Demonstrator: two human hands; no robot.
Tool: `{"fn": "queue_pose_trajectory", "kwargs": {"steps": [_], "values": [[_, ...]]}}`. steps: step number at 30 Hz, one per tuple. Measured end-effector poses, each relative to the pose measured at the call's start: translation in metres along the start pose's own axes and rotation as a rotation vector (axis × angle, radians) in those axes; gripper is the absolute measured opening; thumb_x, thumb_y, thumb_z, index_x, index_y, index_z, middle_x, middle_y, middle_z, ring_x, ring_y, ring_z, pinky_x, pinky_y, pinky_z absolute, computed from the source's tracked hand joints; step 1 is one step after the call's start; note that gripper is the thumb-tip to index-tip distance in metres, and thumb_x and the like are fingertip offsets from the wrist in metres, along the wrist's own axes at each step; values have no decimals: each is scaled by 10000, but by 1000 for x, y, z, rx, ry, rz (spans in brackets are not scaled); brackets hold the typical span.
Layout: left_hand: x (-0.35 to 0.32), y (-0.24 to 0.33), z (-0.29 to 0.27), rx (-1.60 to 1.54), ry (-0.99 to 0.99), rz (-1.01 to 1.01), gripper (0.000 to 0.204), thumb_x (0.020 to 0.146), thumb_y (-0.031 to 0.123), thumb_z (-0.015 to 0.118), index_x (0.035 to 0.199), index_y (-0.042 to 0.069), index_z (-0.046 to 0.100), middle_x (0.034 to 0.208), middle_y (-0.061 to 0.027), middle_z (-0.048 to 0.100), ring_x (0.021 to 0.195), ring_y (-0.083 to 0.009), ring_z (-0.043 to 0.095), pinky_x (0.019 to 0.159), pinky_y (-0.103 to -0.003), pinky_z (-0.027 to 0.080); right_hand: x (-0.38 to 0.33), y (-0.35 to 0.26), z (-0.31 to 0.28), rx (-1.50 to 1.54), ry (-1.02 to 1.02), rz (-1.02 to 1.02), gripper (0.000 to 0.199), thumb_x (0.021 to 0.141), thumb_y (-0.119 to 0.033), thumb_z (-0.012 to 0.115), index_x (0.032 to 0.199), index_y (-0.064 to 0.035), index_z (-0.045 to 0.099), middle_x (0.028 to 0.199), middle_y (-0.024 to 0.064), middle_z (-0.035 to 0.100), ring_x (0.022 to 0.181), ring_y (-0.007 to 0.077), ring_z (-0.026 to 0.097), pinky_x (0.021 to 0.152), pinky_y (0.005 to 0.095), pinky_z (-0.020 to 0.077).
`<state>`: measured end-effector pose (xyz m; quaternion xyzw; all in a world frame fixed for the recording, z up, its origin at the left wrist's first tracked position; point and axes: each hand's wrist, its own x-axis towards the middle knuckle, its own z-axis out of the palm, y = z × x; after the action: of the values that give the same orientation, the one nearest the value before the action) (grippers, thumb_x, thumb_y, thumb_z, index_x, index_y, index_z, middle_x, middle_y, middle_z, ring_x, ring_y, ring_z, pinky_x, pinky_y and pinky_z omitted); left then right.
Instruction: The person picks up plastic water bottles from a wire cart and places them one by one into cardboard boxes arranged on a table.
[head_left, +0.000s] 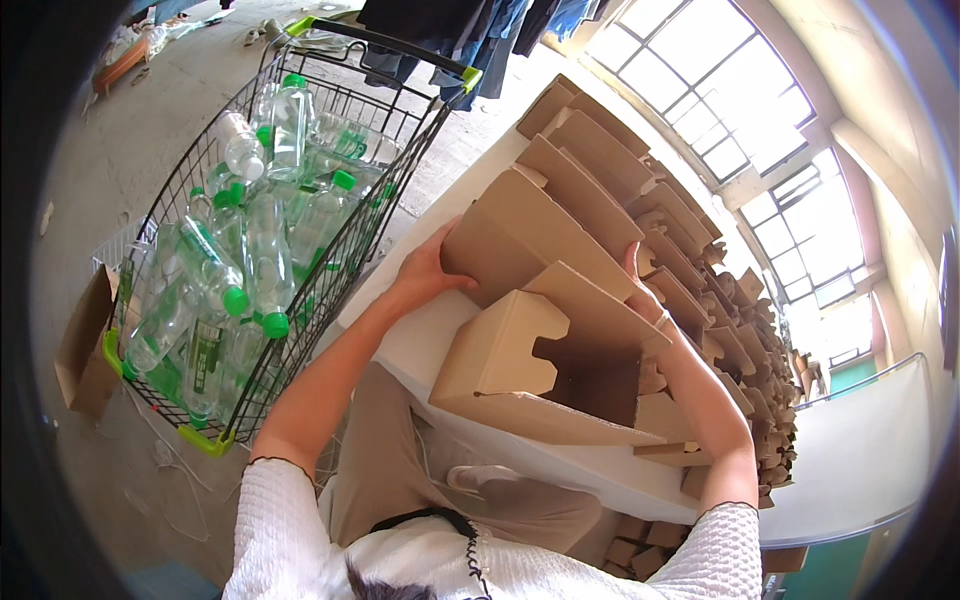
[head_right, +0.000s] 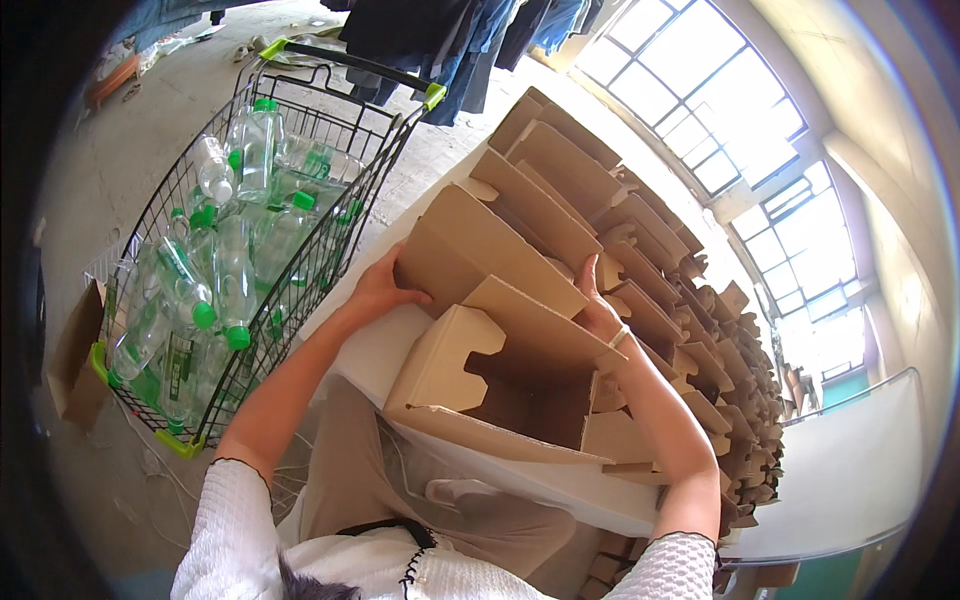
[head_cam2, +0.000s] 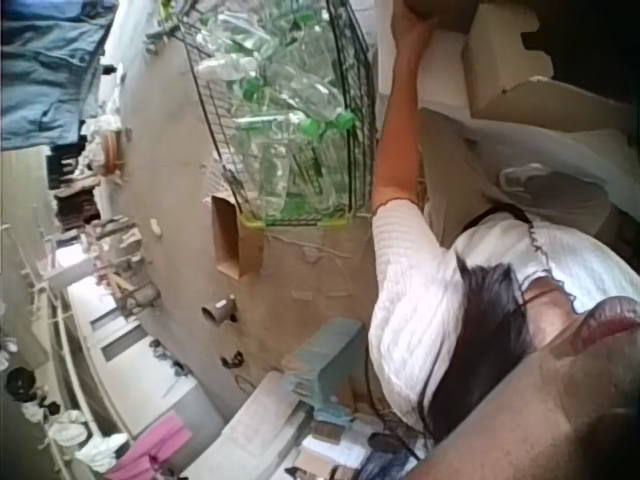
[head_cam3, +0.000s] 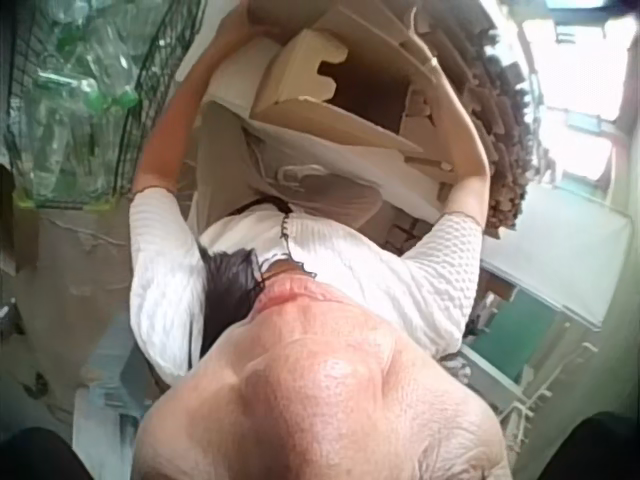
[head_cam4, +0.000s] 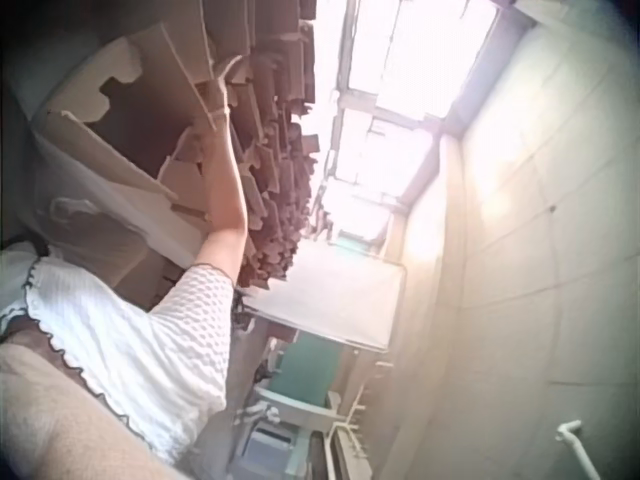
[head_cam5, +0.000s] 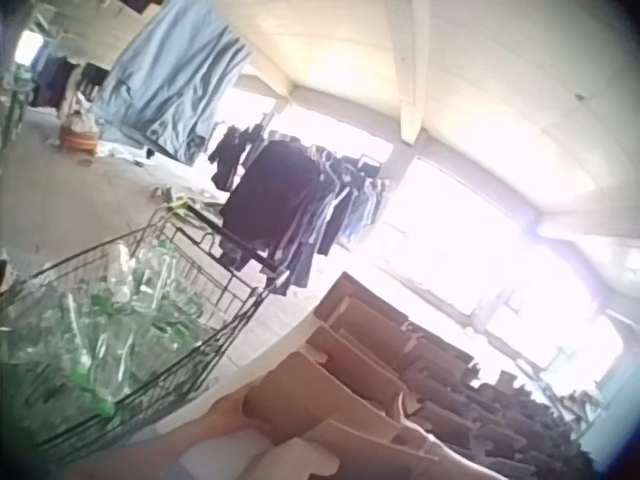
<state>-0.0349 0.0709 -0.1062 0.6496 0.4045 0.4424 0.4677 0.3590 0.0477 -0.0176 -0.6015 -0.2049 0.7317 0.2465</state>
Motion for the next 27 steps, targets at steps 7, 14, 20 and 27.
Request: {"fn": "queue_pose_trajectory", "kwargs": {"steps": [7,14,20,27], "values": [[4,-13,7,-41,24,27,1075,625,117,940,1557,127,403,1386,-118,632,1274,-255,597,1081,-366,462,6,-14,-1,-17,-5,2,741,978,-631,563,1394,-18,565,1262,228,666,1149,280,671,950,408,571],[3,-14,7,-84,41,31,1105,606,88,942,1562,97,390,1442,-129,584,1317,-258,559,1111,-355,440,12,-14,4,-23,-6,-1,730,985,-621,558,1396,-17,563,1268,234,660,1155,287,667,960,411,564],[-1,-9,6,-163,-4,9,1122,620,96,933,1578,66,350,1460,-143,565,1345,-270,538,1130,-361,422,16,1,4,-9,-9,10,721,992,-613,554,1397,-17,561,1272,239,655,1161,292,663,968,413,558],[-2,-10,5,-62,46,-2,1166,600,153,956,1588,88,341,1451,-147,575,1335,-277,548,1115,-365,434,14,25,3,15,-4,30,710,999,-603,548,1399,-16,559,1278,246,649,1167,298,659,979,416,551]]}}
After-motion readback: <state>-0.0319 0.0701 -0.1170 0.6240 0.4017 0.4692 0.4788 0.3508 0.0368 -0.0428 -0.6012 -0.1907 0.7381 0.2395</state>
